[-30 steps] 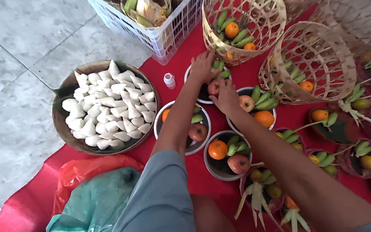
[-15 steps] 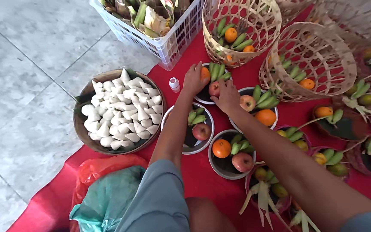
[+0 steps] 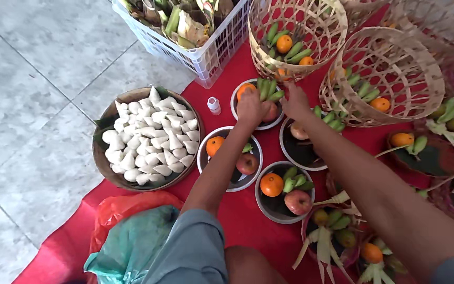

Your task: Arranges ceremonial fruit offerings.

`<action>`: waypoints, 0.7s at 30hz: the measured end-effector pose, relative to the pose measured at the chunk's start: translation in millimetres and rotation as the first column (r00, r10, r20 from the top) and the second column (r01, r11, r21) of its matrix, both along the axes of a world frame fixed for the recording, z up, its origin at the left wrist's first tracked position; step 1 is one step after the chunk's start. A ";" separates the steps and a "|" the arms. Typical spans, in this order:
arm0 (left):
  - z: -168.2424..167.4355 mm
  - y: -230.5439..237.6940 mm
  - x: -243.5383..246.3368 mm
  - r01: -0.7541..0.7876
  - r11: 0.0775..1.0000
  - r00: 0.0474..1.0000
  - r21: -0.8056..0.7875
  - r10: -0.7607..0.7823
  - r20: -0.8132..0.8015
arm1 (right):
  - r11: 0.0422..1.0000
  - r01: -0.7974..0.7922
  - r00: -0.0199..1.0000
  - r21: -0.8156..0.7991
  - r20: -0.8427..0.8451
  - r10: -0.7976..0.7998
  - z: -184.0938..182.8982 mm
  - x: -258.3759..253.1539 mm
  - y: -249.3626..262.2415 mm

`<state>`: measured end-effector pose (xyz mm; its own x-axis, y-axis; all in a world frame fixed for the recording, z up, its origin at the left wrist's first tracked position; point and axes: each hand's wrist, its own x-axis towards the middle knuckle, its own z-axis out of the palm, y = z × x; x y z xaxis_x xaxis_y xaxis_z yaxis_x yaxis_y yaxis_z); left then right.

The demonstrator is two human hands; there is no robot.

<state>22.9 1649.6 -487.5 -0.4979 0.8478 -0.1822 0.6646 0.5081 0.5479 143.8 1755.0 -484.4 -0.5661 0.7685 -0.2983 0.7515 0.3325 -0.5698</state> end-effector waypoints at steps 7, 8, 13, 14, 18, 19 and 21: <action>-20.9 3.7 29.2 0.092 0.995 0.982 -0.023 -0.087 0.165 | 0.998 -0.066 0.998 -0.020 -0.010 0.065 2.0 -18.1 19.9; -22.3 3.2 30.8 0.102 0.995 0.983 0.022 -0.104 0.154 | 0.998 -0.061 0.998 -0.014 -0.020 0.061 3.1 -19.1 20.8; -29.3 1.1 32.2 0.152 0.971 0.984 0.186 -0.165 0.060 | 1.000 -0.027 0.998 0.001 -0.053 0.027 1.3 -19.9 26.7; -34.2 -0.2 32.1 0.162 0.962 0.983 0.218 -0.176 0.049 | 1.000 -0.012 0.998 -0.004 -0.065 0.012 -1.2 -18.2 27.5; -51.7 -3.2 32.8 0.179 0.938 0.979 0.297 -0.199 0.038 | 0.996 0.028 0.989 -0.079 -0.142 -0.039 -11.9 -12.5 32.3; -49.7 -2.9 34.3 0.162 0.945 0.982 0.283 -0.182 0.047 | 0.996 0.031 0.988 -0.089 -0.145 -0.044 -12.7 -12.3 32.8; -43.9 -1.8 36.4 0.140 0.960 0.986 0.242 -0.157 0.055 | 0.997 0.029 0.990 -0.074 -0.134 -0.039 -12.3 -12.6 32.0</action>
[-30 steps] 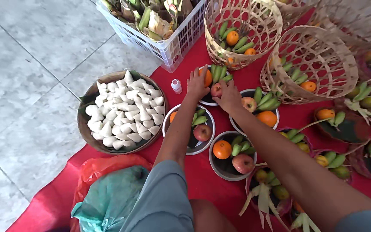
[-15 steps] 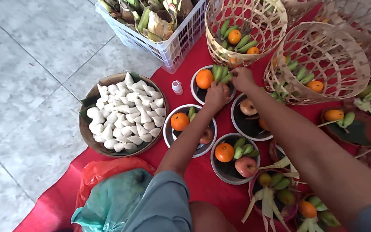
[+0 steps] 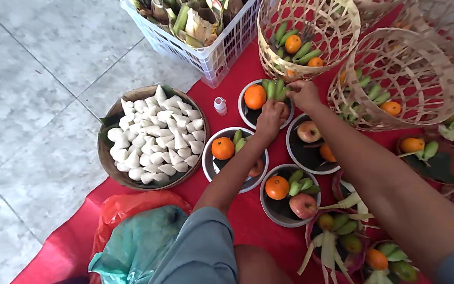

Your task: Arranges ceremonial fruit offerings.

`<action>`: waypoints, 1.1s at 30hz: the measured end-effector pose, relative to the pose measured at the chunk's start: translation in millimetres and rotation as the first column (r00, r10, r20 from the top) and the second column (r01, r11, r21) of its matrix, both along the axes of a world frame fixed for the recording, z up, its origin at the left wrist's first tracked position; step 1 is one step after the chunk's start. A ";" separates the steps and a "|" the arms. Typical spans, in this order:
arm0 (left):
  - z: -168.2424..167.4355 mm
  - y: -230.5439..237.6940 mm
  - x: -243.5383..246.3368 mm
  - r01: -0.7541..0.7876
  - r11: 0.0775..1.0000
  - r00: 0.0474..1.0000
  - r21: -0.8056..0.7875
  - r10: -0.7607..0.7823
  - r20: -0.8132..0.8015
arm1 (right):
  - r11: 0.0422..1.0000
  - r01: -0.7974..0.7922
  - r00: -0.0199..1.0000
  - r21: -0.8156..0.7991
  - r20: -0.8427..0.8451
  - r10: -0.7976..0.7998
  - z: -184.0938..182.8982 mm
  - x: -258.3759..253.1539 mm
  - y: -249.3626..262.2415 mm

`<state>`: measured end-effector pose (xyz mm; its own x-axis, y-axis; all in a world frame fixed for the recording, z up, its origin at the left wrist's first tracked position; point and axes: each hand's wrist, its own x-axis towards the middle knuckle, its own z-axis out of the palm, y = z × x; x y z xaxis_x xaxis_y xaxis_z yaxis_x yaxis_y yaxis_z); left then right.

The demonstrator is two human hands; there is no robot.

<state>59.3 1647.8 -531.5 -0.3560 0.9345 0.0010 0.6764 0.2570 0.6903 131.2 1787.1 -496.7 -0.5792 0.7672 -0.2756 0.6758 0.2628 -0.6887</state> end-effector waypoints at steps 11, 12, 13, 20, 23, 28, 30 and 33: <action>11.0 -0.5 -22.8 0.071 0.997 0.997 -0.034 -0.070 0.023 | 0.999 0.006 1.000 0.054 -0.001 -0.006 -7.4 9.4 -7.7; 13.7 -3.7 -26.6 0.046 0.999 0.999 -0.012 -0.046 0.003 | 0.999 0.009 1.000 0.036 -0.009 -0.009 -8.7 10.0 -8.4; 19.5 -7.2 -31.8 0.011 1.000 1.000 0.002 -0.011 -0.017 | 1.000 0.009 1.000 0.015 -0.011 -0.009 -8.6 11.2 -9.2; 27.1 -9.7 -80.9 -0.124 0.981 0.992 -0.148 0.120 -0.042 | 0.996 0.050 0.999 -0.073 0.022 -0.048 0.2 15.4 -37.5; 14.0 -0.1 -85.1 -0.076 0.963 0.997 -0.258 0.065 -0.051 | 0.998 0.065 0.998 0.009 -0.019 -0.065 -7.1 14.4 -67.9; 0.0 5.9 -86.9 -0.140 0.945 0.990 -0.296 0.131 -0.051 | 0.977 -0.044 0.985 0.209 0.170 0.008 -15.0 -2.1 -89.1; -4.3 4.7 -87.4 -0.158 0.938 0.986 -0.308 0.136 -0.094 | 0.978 -0.061 0.975 0.198 0.223 0.015 -10.9 -4.9 -87.3; -7.6 2.7 -86.9 -0.177 0.935 0.982 -0.307 0.150 -0.110 | 0.984 -0.032 0.978 0.175 0.210 -0.006 -2.9 -0.3 -82.0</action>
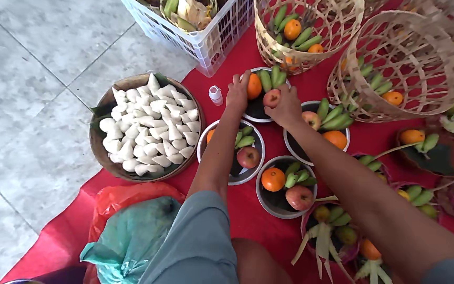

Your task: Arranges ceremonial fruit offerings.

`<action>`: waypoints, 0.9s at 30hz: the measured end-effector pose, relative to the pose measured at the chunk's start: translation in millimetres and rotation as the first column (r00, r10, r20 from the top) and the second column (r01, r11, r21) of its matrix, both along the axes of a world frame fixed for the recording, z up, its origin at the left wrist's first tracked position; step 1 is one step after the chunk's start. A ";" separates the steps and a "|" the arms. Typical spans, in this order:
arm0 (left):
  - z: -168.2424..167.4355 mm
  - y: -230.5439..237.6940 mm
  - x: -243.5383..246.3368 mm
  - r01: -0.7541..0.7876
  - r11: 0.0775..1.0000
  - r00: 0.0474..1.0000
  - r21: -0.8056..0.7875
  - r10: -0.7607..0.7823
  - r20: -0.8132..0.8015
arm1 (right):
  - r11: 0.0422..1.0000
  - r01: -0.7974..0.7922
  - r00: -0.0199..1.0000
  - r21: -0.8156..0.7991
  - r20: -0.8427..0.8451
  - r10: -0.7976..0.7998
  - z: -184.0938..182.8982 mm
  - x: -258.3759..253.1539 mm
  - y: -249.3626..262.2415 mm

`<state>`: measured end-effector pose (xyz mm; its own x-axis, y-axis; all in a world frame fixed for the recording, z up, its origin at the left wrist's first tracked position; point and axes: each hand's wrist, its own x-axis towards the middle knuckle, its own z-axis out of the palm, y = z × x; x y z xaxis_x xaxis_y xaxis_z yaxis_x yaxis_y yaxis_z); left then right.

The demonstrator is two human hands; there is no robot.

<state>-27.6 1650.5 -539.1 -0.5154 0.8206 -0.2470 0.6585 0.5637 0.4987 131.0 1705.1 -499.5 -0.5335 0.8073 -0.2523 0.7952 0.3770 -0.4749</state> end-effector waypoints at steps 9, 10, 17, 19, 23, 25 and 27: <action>10.2 5.8 -1.4 0.024 0.998 0.999 -0.054 -0.025 -0.027 | 0.999 0.035 0.999 -0.026 0.003 -0.035 -3.0 2.6 1.0; 9.2 6.2 -1.7 0.021 0.998 0.999 -0.058 -0.022 -0.024 | 0.999 0.026 1.000 -0.028 0.007 -0.026 -2.0 3.3 1.1; 18.2 3.8 -4.9 0.074 0.997 0.996 0.020 -0.075 0.056 | 1.000 -0.014 1.000 -0.019 -0.014 0.014 -6.2 6.3 0.7; 32.7 9.5 -1.5 0.126 0.991 0.992 0.051 -0.126 0.005 | 1.000 -0.015 1.000 -0.016 -0.016 0.015 -6.2 6.4 0.6; 36.6 36.8 7.6 0.202 0.978 0.971 -0.043 -0.206 -0.125 | 1.000 -0.011 0.999 0.003 -0.039 0.011 -11.3 7.0 -1.0; 34.0 47.0 11.7 0.190 0.981 0.974 -0.034 -0.193 -0.121 | 1.000 -0.004 0.998 -0.002 -0.060 0.004 -12.1 7.8 -2.1; 36.0 49.5 16.1 0.190 0.981 0.980 0.039 -0.188 -0.063 | 1.000 -0.025 0.996 -0.005 -0.082 0.024 -12.5 9.7 -0.7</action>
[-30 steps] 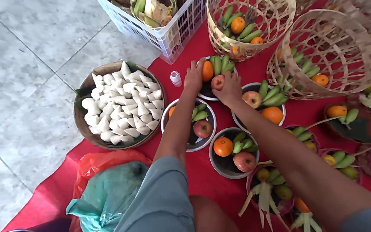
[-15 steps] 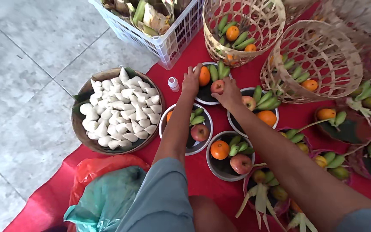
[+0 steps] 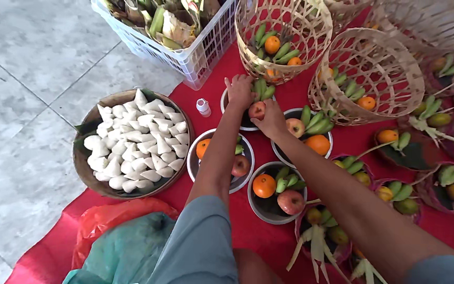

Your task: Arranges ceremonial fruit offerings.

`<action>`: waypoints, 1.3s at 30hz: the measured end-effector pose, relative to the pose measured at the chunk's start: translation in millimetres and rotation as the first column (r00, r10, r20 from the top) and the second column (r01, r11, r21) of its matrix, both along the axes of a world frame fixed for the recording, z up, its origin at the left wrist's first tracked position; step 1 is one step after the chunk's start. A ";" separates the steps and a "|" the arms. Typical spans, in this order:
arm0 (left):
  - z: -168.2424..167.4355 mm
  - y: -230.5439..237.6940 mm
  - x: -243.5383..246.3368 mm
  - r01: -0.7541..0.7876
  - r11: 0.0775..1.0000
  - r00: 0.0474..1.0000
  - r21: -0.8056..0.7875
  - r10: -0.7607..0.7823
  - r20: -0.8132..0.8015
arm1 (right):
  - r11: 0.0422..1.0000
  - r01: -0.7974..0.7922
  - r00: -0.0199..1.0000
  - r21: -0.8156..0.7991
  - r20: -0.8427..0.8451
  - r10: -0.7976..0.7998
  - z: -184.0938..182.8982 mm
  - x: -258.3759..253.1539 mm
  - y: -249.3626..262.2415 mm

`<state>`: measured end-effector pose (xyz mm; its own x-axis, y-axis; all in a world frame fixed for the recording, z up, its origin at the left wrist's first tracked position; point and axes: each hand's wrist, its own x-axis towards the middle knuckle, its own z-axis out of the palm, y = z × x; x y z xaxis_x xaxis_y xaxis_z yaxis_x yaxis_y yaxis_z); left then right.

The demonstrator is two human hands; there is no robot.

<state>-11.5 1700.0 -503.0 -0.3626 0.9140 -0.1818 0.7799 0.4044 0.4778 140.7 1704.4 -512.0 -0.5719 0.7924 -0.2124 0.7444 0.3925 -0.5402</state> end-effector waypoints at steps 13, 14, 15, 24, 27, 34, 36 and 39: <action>-13.4 3.1 -8.7 0.061 0.992 0.997 0.107 -0.065 0.032 | 0.999 0.019 0.991 -0.039 0.131 -0.014 10.2 -12.8 7.5; -14.7 1.1 -7.0 0.064 0.992 0.998 0.104 -0.066 0.019 | 0.999 0.019 0.992 -0.028 0.123 -0.016 8.4 -12.1 5.8; -15.8 -1.4 -5.8 0.068 0.993 0.998 0.099 -0.069 0.009 | 1.000 0.012 0.994 -0.016 0.111 -0.010 6.4 -11.2 4.4; -0.3 -39.5 7.1 0.023 0.939 0.995 0.344 -0.054 0.079 | 0.998 -0.013 0.999 0.068 -0.038 0.016 11.0 -4.5 -8.1; 31.6 -97.1 28.9 -0.010 0.858 0.982 0.514 -0.088 0.166 | 0.985 -0.133 0.977 0.112 -0.153 0.150 43.8 34.3 -27.8; 175.5 -302.8 73.6 -0.163 0.791 0.972 0.590 0.026 0.233 | 0.806 -0.520 0.849 -0.283 -0.067 0.524 182.5 275.2 -64.9; 228.4 -324.6 98.5 -0.163 0.750 0.967 0.641 -0.007 0.255 | 0.731 -0.535 0.820 -0.423 -0.053 0.570 217.1 344.0 -82.0; 287.8 -298.2 176.1 -0.132 0.651 0.894 0.748 -0.247 0.373 | 0.651 -0.480 0.850 -0.588 -0.128 0.512 232.2 414.8 -99.4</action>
